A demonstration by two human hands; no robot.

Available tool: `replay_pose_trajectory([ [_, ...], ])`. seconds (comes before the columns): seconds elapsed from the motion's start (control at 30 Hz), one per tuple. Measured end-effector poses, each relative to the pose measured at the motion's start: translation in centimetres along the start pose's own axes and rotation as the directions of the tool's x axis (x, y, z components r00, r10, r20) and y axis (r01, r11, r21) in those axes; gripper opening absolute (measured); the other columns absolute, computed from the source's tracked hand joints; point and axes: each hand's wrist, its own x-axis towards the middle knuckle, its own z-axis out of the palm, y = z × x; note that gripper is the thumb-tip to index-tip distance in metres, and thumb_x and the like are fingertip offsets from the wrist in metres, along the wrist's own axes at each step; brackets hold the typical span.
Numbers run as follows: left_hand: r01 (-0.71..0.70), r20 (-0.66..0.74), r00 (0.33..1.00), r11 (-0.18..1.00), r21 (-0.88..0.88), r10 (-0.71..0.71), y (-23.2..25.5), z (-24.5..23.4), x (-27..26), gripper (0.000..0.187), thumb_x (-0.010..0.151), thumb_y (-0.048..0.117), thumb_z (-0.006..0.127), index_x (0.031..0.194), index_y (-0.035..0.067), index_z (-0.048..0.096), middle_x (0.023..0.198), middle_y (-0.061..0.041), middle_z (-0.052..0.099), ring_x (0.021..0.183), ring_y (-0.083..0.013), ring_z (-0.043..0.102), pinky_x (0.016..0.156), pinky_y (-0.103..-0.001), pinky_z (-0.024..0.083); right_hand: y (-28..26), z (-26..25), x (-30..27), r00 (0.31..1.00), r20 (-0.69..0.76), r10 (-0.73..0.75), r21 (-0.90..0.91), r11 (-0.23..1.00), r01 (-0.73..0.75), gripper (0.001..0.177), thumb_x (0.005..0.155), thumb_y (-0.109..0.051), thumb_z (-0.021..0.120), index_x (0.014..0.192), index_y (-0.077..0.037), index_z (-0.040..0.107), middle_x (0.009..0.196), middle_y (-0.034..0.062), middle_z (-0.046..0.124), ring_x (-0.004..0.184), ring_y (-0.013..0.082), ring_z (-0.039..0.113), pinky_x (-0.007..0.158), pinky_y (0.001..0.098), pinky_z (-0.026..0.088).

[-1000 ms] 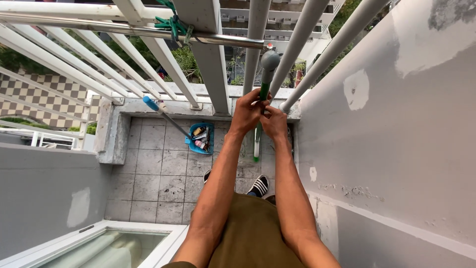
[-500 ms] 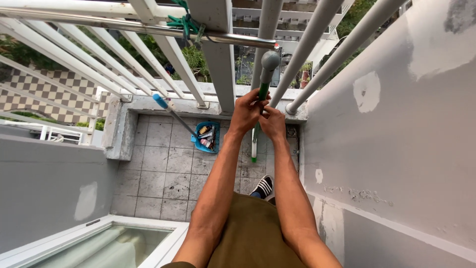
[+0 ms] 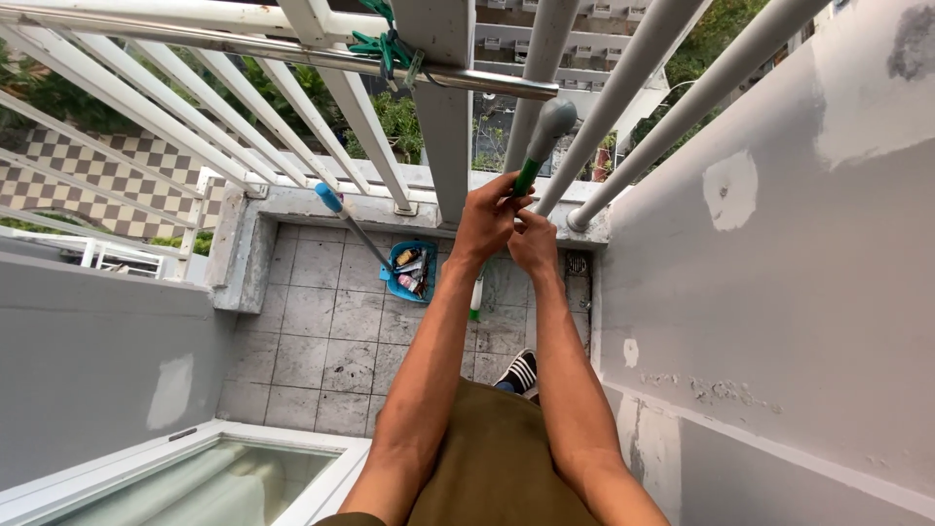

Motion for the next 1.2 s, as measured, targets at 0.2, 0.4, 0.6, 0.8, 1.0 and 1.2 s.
replay_pose_trajectory([
  [0.2, 0.003, 0.016, 1.0, 0.998, 0.059, -0.004, -0.1, 1.8, 0.4, 0.032, 0.095, -0.004, 0.064, 0.126, 0.004, 0.067, 0.105, -0.01, 0.077, 0.097, -0.0205, 0.078, 0.081, -0.033, 0.071, 1.9, -1.2, 0.4, 0.999, -0.03, -0.015, -0.025, 1.0, 0.014, 0.023, 0.091, -0.017, 0.071, 0.112, -0.008, 0.076, 0.098, 0.0131, 0.08, 0.093, 0.0224, 0.078, 0.08, 0.035, 0.063],
  [0.4, -0.015, 0.022, 1.0, 1.0, 0.006, 0.015, -0.2, 3.4, 0.4, 0.027, 0.096, -0.002, 0.066, 0.122, 0.003, 0.069, 0.107, -0.01, 0.078, 0.099, -0.0196, 0.078, 0.082, -0.033, 0.069, 2.6, -3.3, 0.2, 0.998, -0.065, 0.024, -0.018, 1.0, -0.025, 0.029, 0.089, -0.02, 0.072, 0.116, -0.011, 0.077, 0.099, 0.0113, 0.081, 0.093, 0.0192, 0.079, 0.078, 0.0343, 0.063],
  [0.6, -0.001, 0.023, 1.0, 0.997, -0.074, 0.003, -0.5, 4.3, 0.1, 0.025, 0.096, -0.004, 0.066, 0.12, 0.002, 0.071, 0.106, -0.009, 0.078, 0.099, -0.0179, 0.076, 0.083, -0.033, 0.069, 3.6, -4.4, 0.0, 0.995, -0.1, -0.006, -0.046, 0.999, 0.001, 0.027, 0.09, -0.022, 0.075, 0.114, -0.01, 0.078, 0.093, 0.0125, 0.081, 0.085, 0.0183, 0.08, 0.073, 0.0343, 0.062],
  [0.8, 0.044, 0.027, 0.999, 0.991, -0.125, -0.04, -1.5, 5.0, -0.1, 0.026, 0.096, -0.005, 0.064, 0.121, 0.002, 0.069, 0.107, -0.007, 0.076, 0.098, -0.0158, 0.076, 0.082, -0.032, 0.071, 2.6, -5.0, -0.4, 0.993, -0.081, 0.085, -0.078, 0.993, -0.091, 0.028, 0.088, -0.024, 0.074, 0.113, -0.012, 0.078, 0.091, 0.0115, 0.08, 0.081, 0.0193, 0.078, 0.069, 0.0344, 0.061],
  [1.0, 0.072, 0.024, 0.997, 0.993, -0.097, -0.07, -0.6, 4.1, -0.2, 0.023, 0.098, -0.003, 0.063, 0.119, 0.002, 0.069, 0.105, -0.009, 0.077, 0.096, -0.0164, 0.076, 0.08, -0.033, 0.07, 3.0, -3.9, -0.1, 0.997, -0.074, 0.017, -0.051, 0.998, -0.021, 0.027, 0.09, -0.022, 0.073, 0.113, -0.01, 0.078, 0.095, 0.0132, 0.08, 0.088, 0.0211, 0.079, 0.075, 0.0363, 0.062],
  [1.2, -0.043, 0.012, 0.999, 0.998, 0.045, 0.043, -2.1, 2.3, -0.1, 0.025, 0.098, -0.002, 0.066, 0.122, 0.004, 0.07, 0.107, -0.01, 0.078, 0.097, -0.0192, 0.079, 0.082, -0.033, 0.071, 2.1, -1.9, 0.1, 0.997, -0.005, 0.083, -0.096, 0.992, -0.083, 0.023, 0.094, -0.023, 0.07, 0.112, -0.01, 0.077, 0.099, 0.0117, 0.08, 0.091, 0.0225, 0.08, 0.08, 0.0358, 0.063],
])
